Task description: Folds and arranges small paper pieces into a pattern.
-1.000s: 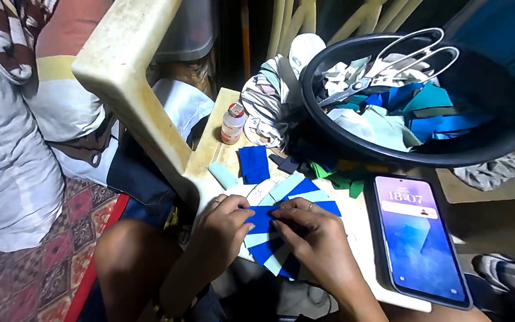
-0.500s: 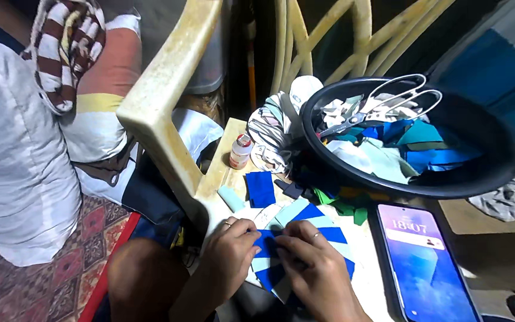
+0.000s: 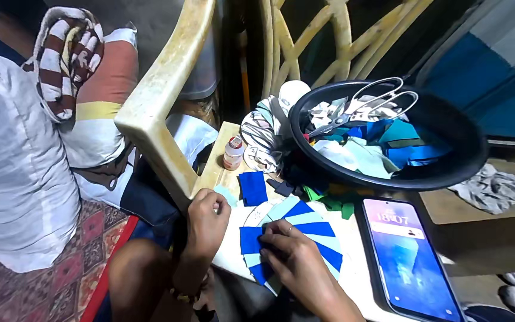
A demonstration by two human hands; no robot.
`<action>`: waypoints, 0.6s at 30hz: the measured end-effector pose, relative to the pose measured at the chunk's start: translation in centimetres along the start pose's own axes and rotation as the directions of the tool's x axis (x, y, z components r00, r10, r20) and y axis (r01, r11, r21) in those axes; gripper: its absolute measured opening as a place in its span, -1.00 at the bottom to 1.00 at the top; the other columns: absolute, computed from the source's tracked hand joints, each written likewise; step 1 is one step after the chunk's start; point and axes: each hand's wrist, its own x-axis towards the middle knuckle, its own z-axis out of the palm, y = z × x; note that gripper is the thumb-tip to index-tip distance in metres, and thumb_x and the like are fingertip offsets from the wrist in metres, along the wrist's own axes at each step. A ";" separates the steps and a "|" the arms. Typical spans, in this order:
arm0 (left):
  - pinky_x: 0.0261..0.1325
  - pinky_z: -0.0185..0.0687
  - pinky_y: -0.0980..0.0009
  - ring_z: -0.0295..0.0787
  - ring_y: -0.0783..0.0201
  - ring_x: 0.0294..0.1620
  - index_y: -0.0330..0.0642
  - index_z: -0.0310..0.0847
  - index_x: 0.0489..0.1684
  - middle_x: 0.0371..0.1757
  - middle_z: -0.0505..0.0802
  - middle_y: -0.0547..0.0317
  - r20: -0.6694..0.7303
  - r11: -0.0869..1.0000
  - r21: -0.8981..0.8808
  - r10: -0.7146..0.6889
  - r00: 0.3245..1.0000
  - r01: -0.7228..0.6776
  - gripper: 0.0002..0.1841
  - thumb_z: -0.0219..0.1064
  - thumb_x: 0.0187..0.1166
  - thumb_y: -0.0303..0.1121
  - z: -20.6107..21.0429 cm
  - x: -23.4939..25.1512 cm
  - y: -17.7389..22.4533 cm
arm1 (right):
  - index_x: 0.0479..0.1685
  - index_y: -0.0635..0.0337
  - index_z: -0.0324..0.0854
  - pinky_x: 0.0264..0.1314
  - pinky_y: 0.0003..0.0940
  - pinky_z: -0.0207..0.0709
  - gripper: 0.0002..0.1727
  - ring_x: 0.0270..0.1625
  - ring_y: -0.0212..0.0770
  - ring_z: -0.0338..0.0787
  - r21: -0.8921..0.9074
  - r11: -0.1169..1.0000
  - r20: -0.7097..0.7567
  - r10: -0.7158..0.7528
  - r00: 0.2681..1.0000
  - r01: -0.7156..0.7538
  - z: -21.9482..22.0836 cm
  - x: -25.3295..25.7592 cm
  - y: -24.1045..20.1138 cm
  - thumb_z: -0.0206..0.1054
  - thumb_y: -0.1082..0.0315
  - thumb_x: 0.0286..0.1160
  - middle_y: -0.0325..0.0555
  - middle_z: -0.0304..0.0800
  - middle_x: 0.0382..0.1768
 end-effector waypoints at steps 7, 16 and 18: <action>-0.26 0.60 0.43 0.71 0.26 -0.30 -0.37 0.79 -0.33 -0.20 0.81 -0.09 0.061 1.000 -0.020 -0.001 0.998 0.002 -0.83 0.53 0.36 -0.39 -0.4 -0.3 -0.4 | -0.07 0.38 0.77 -0.12 -0.60 0.69 -0.76 -0.20 -0.52 0.76 0.295 0.954 -0.208 0.109 0.972 -0.044 -3.1 0.0 1.3 0.33 0.51 0.33 -0.12 0.82 -0.10; -0.13 0.67 0.48 0.75 0.33 -0.23 -0.31 0.85 -0.34 -0.15 0.82 -0.05 0.062 0.997 -0.074 -0.024 0.998 0.029 -0.90 0.48 0.46 -0.45 -0.3 -0.1 -0.9 | -0.06 0.06 0.75 -0.19 -0.57 0.73 -0.74 -0.29 -0.51 0.80 0.473 0.875 -0.625 0.246 0.741 0.108 -6.7 -0.5 2.6 0.32 0.58 0.40 -0.48 0.86 -0.23; -0.15 0.64 0.61 0.74 0.46 -0.23 -0.29 0.86 -0.34 -0.13 0.82 0.00 0.037 0.985 -0.155 -0.072 0.997 0.077 -0.91 0.51 0.43 -0.43 -0.4 -0.2 -0.9 | -0.09 0.05 0.77 -0.20 -0.59 0.73 -0.79 -0.28 -0.53 0.80 0.480 0.871 -0.597 0.237 0.767 0.105 -6.1 -0.4 2.4 0.35 0.54 0.41 -0.49 0.86 -0.22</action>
